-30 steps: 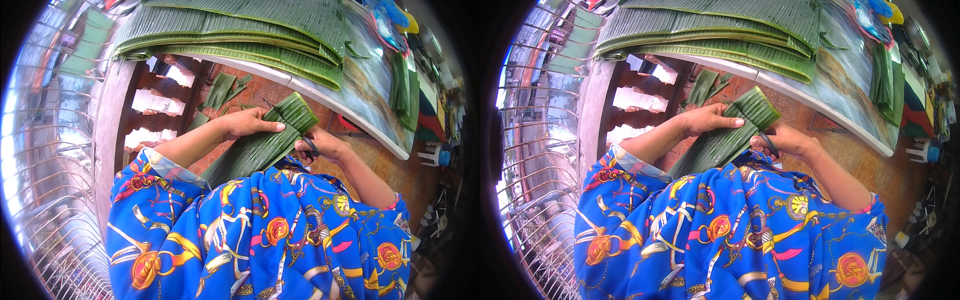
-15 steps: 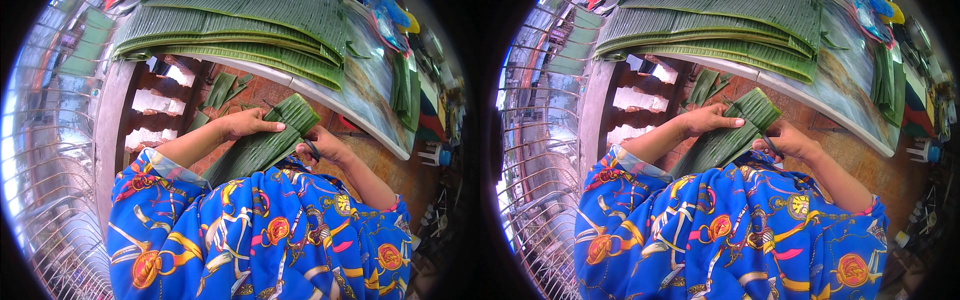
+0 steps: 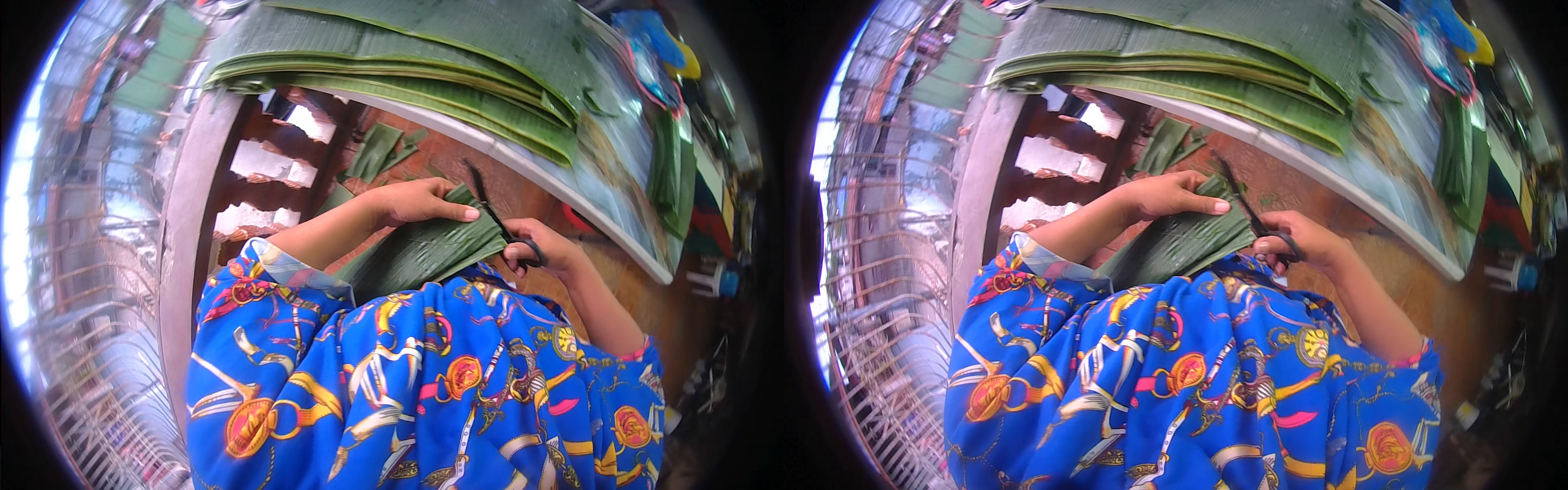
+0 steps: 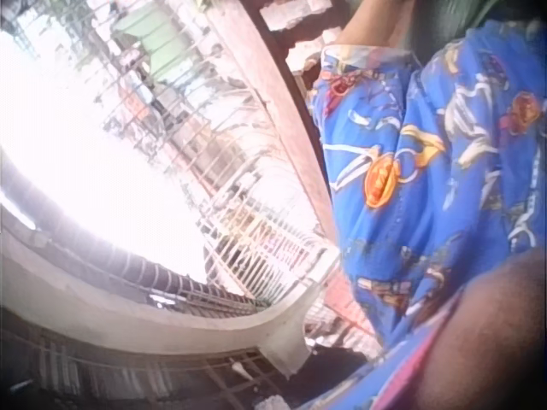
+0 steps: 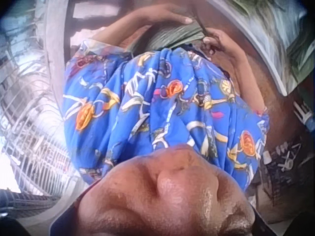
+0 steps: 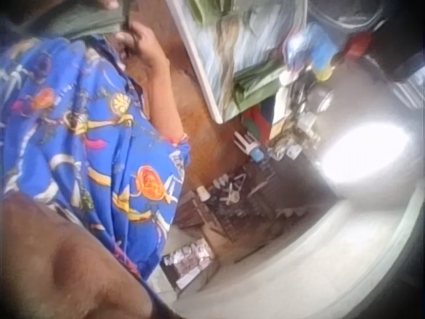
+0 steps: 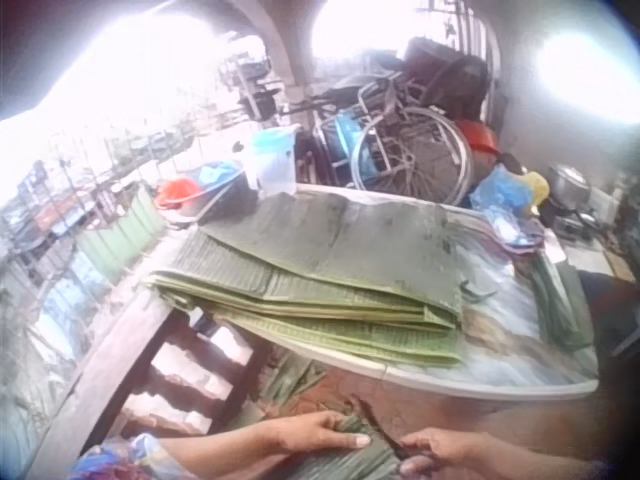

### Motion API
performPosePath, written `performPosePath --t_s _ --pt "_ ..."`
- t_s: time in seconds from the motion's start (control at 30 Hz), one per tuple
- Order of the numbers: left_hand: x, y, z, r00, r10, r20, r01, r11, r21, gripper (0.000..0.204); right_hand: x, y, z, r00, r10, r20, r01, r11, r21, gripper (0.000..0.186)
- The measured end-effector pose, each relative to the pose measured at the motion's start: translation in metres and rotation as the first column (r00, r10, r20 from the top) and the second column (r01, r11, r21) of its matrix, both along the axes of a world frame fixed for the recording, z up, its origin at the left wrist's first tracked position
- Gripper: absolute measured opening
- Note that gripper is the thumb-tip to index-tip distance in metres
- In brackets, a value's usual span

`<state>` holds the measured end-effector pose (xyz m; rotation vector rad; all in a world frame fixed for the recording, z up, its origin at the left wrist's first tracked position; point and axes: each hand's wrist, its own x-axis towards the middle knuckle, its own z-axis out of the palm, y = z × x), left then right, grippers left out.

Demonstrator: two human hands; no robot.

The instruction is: The person uses scissors to trim and cut large green leaves into smaller rectangular pieces. They repeatedly pick up leaves, align them, cut along the edges, and stack the cut pieces on the table.

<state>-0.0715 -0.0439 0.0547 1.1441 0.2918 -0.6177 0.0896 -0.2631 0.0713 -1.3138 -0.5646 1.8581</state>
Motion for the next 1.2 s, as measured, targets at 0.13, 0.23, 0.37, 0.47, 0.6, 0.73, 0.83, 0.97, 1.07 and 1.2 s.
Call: performPosePath --t_s 0.13,0.23,0.37,0.47,0.6,0.73,0.83,0.97,1.07,1.2 --pt "0.007 0.021 0.029 0.974 0.091 0.206 -0.138 0.964 0.229 0.04 0.004 0.012 0.009 0.955 -0.296 -0.001 0.289 0.932 0.217 0.046" --pt "0.02 0.029 0.069 0.895 0.071 0.441 -0.318 0.795 0.516 0.038 -0.005 0.035 0.029 0.842 -0.536 0.051 0.458 0.763 0.457 0.043" --pt "0.032 0.023 0.101 0.794 0.065 0.604 -0.531 0.557 0.638 0.034 -0.014 0.07 0.061 0.723 -0.67 0.17 0.523 0.691 0.499 0.043" --pt "0.04 0.026 0.106 0.694 0.237 0.679 -0.644 0.627 0.439 0.033 0.002 0.086 0.074 0.734 -0.673 0.089 0.531 0.651 0.542 0.041" --pt "0.041 0.043 0.125 0.707 0.44 0.553 -0.647 0.718 0.255 0.04 0.016 0.115 0.089 0.727 -0.681 0.087 0.47 0.585 0.661 0.036" --pt "0.017 0.055 0.102 0.782 0.457 0.424 -0.555 0.82 0.139 0.051 0.037 0.135 0.113 0.737 -0.67 0.091 0.419 0.557 0.717 0.029" --pt "0.003 0.057 0.076 0.82 0.383 0.425 -0.453 0.888 0.074 0.053 0.057 0.15 0.115 0.754 -0.636 0.16 0.348 0.594 0.725 0.03" --pt "0.006 0.045 0.071 0.798 0.417 0.435 -0.53 0.83 0.176 0.045 0.067 0.16 0.123 0.731 -0.62 0.285 0.256 0.637 0.727 0.031" --pt "0.011 0.053 0.078 0.701 0.54 0.466 -0.663 0.734 0.147 0.038 0.073 0.17 0.122 0.557 -0.709 0.433 0.169 0.607 0.776 0.033" --pt "0.008 0.061 0.093 0.514 0.652 0.557 -0.789 0.614 0.01 0.03 0.058 0.146 0.103 0.687 -0.613 0.39 0.238 0.697 0.677 0.04"
